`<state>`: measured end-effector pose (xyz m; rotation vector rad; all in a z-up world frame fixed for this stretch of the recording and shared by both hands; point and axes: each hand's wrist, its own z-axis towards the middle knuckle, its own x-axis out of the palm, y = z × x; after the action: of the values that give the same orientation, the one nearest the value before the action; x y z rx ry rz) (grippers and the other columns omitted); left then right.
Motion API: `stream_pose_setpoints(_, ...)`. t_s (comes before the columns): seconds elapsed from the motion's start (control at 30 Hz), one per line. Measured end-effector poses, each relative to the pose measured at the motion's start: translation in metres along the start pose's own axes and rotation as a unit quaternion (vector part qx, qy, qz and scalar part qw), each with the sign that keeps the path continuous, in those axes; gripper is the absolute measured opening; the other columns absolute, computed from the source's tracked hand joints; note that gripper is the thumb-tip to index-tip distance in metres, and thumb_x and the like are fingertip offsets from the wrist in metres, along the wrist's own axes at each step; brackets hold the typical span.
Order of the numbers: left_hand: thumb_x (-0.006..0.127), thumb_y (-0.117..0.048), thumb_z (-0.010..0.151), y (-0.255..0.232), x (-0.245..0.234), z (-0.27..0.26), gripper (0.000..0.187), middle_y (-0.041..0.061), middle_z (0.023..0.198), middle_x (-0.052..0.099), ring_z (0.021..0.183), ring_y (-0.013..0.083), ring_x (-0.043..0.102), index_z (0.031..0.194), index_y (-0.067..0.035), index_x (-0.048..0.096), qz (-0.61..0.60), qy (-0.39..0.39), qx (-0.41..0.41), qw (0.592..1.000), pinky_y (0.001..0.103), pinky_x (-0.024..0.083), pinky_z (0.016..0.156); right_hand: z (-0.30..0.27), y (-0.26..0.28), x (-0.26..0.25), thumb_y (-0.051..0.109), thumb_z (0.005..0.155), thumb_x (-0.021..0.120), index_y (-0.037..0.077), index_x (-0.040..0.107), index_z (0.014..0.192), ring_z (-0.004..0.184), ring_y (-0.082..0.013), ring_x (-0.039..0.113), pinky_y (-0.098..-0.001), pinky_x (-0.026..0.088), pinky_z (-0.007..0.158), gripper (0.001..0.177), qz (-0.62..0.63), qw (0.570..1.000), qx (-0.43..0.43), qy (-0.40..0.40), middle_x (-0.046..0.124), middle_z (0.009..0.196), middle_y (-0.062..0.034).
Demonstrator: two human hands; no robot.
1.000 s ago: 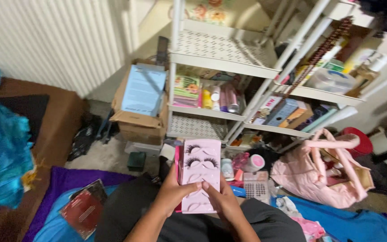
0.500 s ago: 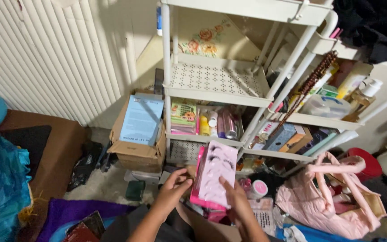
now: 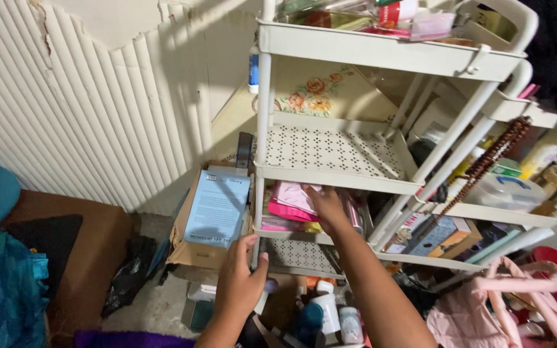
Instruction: Organizing various makeup, skincare, and cosmetic items on and around a multi-tier storage shelf.
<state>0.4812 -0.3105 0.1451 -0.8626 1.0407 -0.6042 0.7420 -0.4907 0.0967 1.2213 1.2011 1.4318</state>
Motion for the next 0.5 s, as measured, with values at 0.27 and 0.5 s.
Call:
stream_pose_setpoints(0.27,0.068,-0.022,0.090,0.029,0.019,0.003,0.043,0.011,0.130,0.062,0.129,0.0305,0.057,0.131,-0.013,0.058,-0.028,0.019,-0.040,0.999,0.046,0.042,0.107,0.025,0.009,0.036,0.028,0.090,0.072,0.006,0.065,0.131,0.115,-0.0270,0.070,-0.0362,0.052,0.097,0.048,-0.273,0.962,0.006,-0.016,0.071,0.127,-0.0147)
stream_pose_setpoints(0.5,0.070,-0.016,0.087,0.042,0.026,-0.015,0.036,0.011,0.125,0.064,0.128,0.0307,0.057,0.122,-0.013,0.064,-0.030,0.004,-0.073,0.997,0.044,0.044,0.107,0.036,0.004,0.028,0.029,0.079,0.080,0.009,0.073,0.120,0.108,-0.0265,0.072,-0.0358,0.054,0.094,0.047,-0.312,0.950,-0.031,0.010,0.077,0.120,-0.0138)
